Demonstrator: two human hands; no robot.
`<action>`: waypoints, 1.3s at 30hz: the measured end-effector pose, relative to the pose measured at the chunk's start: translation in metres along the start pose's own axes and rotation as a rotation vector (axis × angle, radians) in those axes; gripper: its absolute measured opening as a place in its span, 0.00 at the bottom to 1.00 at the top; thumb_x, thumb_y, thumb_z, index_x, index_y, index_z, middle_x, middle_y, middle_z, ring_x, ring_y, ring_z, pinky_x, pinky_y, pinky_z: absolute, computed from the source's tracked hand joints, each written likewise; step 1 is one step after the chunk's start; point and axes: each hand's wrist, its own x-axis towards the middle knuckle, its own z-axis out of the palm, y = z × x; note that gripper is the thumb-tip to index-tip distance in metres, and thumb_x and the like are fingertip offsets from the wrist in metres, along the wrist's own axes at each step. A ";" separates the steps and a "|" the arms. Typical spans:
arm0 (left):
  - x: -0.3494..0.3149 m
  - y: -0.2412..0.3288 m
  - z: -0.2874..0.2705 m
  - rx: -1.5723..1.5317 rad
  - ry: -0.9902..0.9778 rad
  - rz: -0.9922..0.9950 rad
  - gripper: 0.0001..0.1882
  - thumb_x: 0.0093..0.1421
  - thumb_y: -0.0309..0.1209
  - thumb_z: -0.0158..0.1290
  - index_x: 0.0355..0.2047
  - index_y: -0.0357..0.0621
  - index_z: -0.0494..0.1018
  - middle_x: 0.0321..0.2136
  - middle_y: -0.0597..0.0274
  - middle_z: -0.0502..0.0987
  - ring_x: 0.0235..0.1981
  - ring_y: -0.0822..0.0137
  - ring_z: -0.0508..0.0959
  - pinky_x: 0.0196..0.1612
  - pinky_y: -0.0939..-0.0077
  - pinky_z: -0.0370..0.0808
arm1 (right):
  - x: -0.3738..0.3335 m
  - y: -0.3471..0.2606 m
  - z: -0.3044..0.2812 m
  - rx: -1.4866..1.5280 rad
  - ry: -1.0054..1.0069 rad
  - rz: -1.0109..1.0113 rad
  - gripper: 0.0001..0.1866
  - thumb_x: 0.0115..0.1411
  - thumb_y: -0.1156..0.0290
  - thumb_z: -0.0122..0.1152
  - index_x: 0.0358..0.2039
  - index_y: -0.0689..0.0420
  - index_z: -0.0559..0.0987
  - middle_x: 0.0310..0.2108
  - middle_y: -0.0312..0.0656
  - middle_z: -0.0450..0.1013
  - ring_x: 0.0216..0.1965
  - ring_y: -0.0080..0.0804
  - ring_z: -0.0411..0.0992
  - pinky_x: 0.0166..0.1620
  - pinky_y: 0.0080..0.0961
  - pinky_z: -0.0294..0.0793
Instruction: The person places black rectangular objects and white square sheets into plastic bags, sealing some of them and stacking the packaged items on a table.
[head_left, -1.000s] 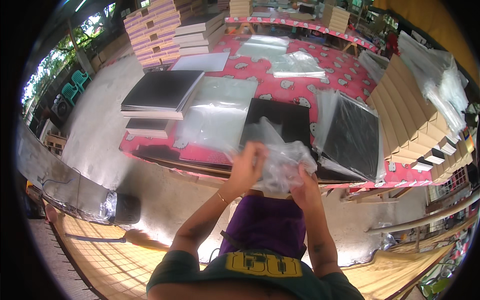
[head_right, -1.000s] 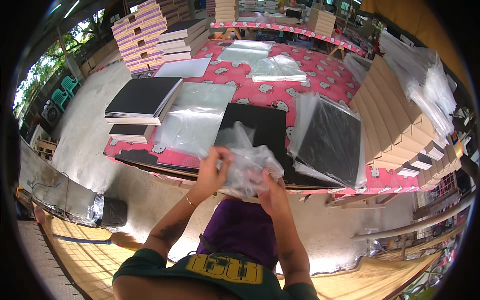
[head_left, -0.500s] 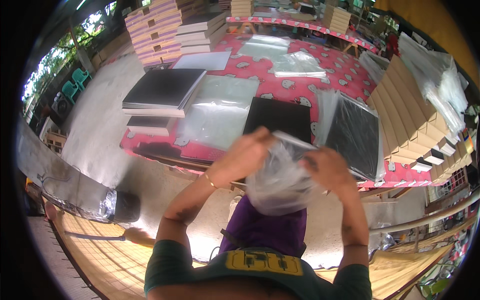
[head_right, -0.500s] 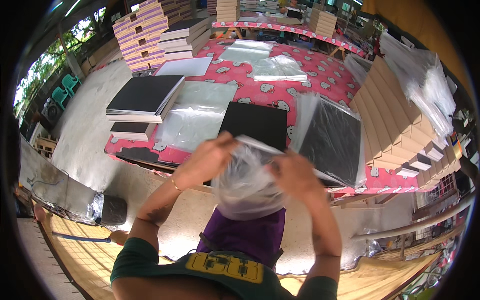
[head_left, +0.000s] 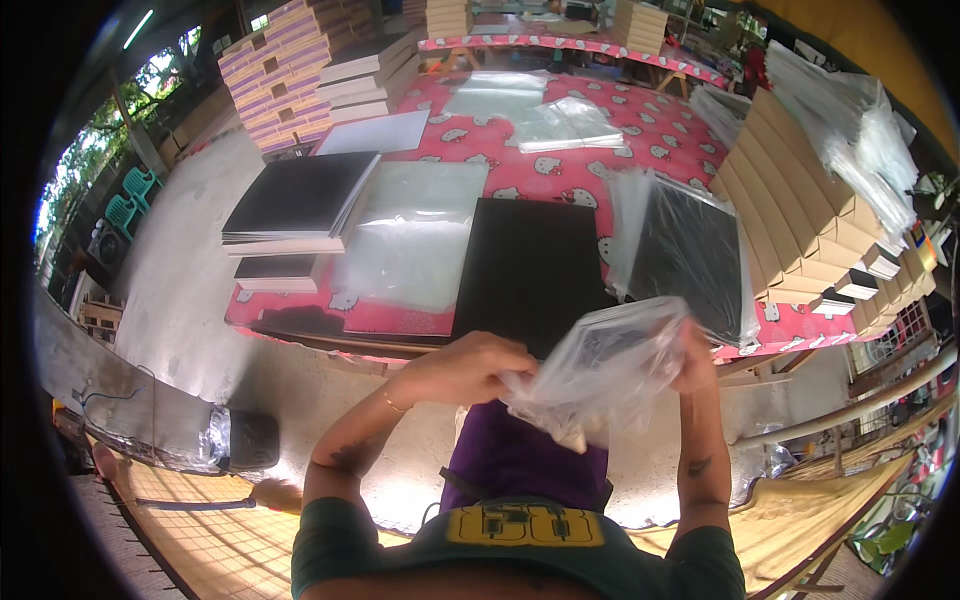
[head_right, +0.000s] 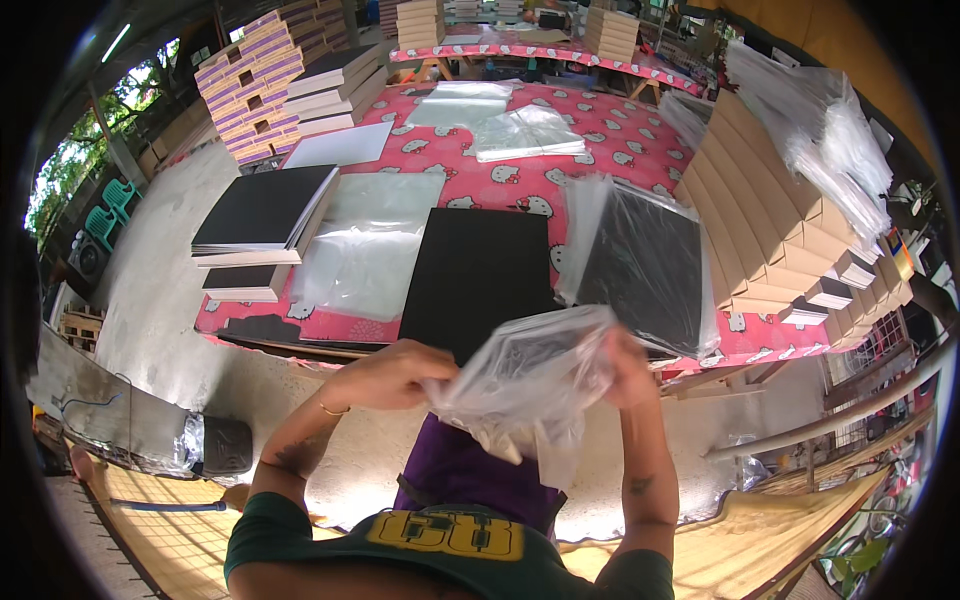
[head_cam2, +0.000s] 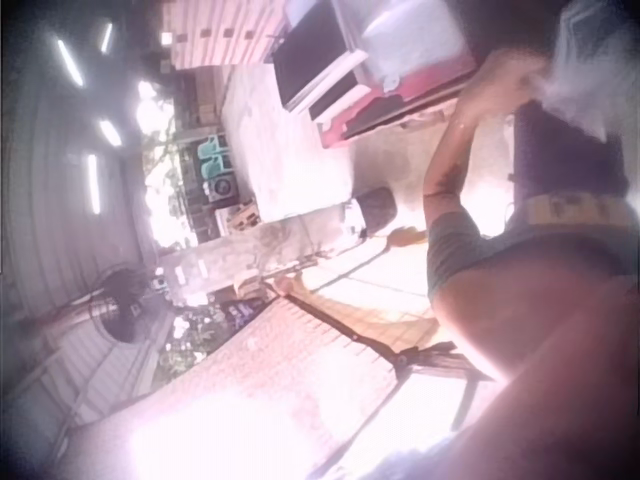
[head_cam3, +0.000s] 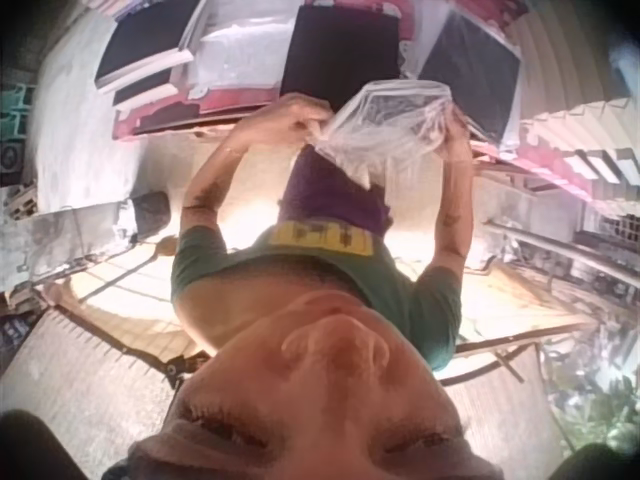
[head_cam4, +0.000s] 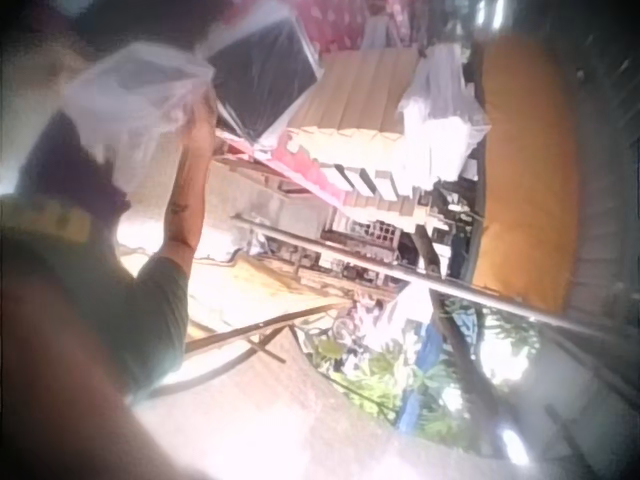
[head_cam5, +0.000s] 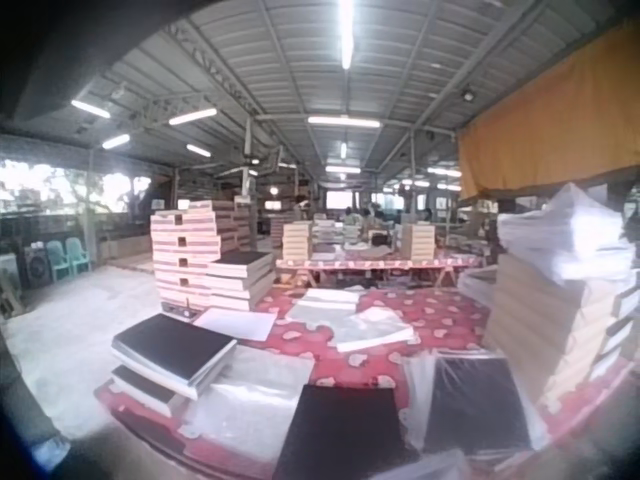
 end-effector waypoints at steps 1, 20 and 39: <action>-0.002 -0.004 -0.003 -0.114 0.112 0.120 0.09 0.59 0.31 0.53 0.34 0.37 0.72 0.29 0.51 0.76 0.29 0.61 0.78 0.34 0.68 0.73 | -0.002 0.007 -0.012 -0.090 -0.100 0.101 0.30 0.58 0.52 0.57 0.50 0.65 0.70 0.39 0.44 0.72 0.36 0.32 0.71 0.42 0.31 0.71; -0.045 -0.056 0.035 -0.501 -0.129 -0.330 0.13 0.59 0.39 0.54 0.30 0.40 0.75 0.17 0.71 0.69 0.20 0.77 0.64 0.22 0.76 0.63 | -0.013 0.025 0.016 0.573 0.178 -0.008 0.24 0.54 0.61 0.64 0.46 0.63 0.73 0.34 0.40 0.74 0.34 0.26 0.73 0.36 0.23 0.75; -0.097 -0.057 0.040 -1.276 0.564 -0.260 0.14 0.51 0.21 0.49 0.40 0.38 0.69 0.24 0.59 0.72 0.26 0.69 0.71 0.32 0.74 0.69 | -0.047 0.052 0.009 0.293 -0.094 0.225 0.12 0.49 0.80 0.55 0.36 0.67 0.73 0.39 0.46 0.72 0.43 0.32 0.69 0.49 0.31 0.66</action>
